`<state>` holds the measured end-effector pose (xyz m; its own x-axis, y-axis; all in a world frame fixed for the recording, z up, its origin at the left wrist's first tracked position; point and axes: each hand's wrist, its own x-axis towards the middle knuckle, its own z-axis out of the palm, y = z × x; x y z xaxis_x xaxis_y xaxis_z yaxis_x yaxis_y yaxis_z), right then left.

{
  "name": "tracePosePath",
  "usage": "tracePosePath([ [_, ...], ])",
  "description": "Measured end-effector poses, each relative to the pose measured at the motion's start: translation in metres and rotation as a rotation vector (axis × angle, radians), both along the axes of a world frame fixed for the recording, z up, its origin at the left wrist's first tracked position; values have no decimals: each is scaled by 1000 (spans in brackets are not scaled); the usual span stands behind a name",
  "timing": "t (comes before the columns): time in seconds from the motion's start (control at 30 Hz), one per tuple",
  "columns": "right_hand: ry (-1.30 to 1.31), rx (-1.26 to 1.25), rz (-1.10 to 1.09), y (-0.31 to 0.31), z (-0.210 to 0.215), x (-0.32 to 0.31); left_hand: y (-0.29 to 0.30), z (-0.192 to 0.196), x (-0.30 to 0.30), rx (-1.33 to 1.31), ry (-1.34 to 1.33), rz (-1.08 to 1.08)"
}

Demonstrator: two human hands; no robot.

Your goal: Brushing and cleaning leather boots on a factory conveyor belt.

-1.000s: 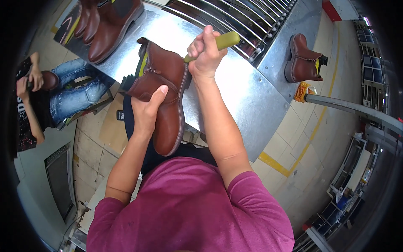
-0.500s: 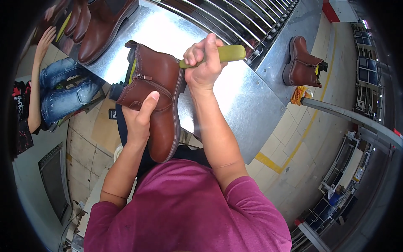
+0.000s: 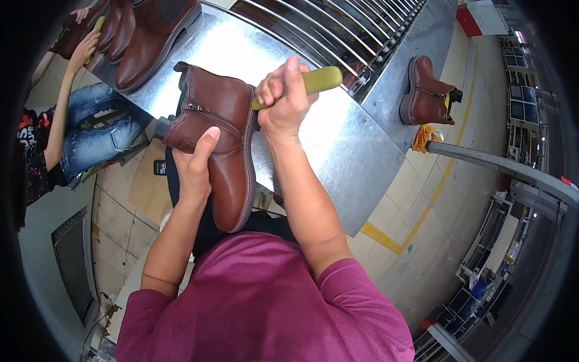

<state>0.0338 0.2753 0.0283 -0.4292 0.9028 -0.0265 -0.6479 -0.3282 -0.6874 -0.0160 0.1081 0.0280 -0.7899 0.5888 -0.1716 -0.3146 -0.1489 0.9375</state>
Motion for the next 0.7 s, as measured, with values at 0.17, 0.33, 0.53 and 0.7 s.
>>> tracePosePath([
  [0.17, -44, 76, -20, 10, -3, -16, 0, -1, 2, 7, 23, 60],
  [0.33, -29, 228, 171, 5, -10, -9, -3, -3, 0, 18, 4, 53],
  [0.53, 27, 275, 326, -1, -16, -2, -3, -6, 0, -2, 68, 60],
  [0.7, -84, 399, 276, -8, -2, -1, -1, -9, 6, -9, 45, 48],
])
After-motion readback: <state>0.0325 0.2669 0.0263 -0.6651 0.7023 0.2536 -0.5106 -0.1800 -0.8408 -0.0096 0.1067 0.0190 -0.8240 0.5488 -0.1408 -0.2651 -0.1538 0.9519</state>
